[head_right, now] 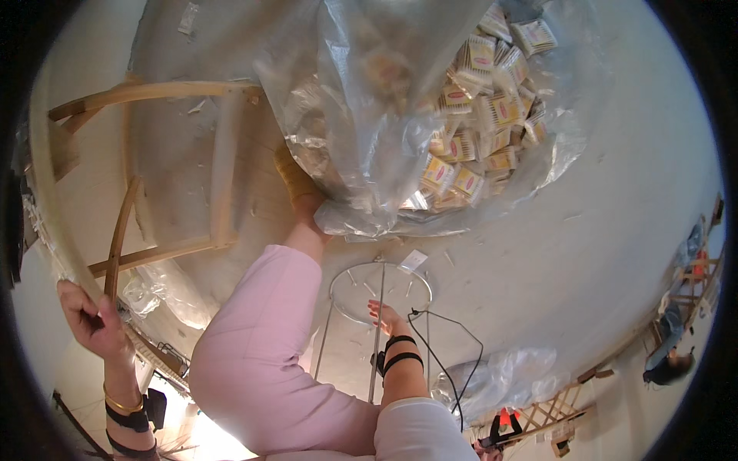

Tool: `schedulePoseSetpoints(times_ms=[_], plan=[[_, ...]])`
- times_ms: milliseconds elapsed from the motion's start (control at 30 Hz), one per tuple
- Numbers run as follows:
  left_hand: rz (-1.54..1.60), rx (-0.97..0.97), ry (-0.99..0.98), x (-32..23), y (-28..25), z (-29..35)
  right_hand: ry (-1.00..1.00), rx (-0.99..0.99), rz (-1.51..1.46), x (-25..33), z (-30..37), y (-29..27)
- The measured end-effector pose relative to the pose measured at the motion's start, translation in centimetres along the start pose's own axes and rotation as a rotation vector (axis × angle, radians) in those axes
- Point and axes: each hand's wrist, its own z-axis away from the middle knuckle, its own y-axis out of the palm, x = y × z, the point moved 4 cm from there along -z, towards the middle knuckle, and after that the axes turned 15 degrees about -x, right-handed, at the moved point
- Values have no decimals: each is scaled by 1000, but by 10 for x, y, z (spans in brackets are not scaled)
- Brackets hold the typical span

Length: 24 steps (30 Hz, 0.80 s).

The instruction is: Sort cotton swabs from a bin, align them on a table, and package them into small containers.

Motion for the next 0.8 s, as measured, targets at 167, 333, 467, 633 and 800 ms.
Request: schedulePoseSetpoints(times_ms=[167,333,467,633,800], plan=[[59,10,-62,-1,-2,-1,104,-38,-58,-1,-3,2],[35,29,-42,1,-5,0,213,-35,-156,0,-13,-8],[19,57,-45,2,-9,1,197,-25,-182,2,-26,-7],[62,36,-49,9,-14,4,-436,35,944,2,-71,-42],[-6,76,-7,4,-13,1,-457,-302,1197,51,-7,-20]])
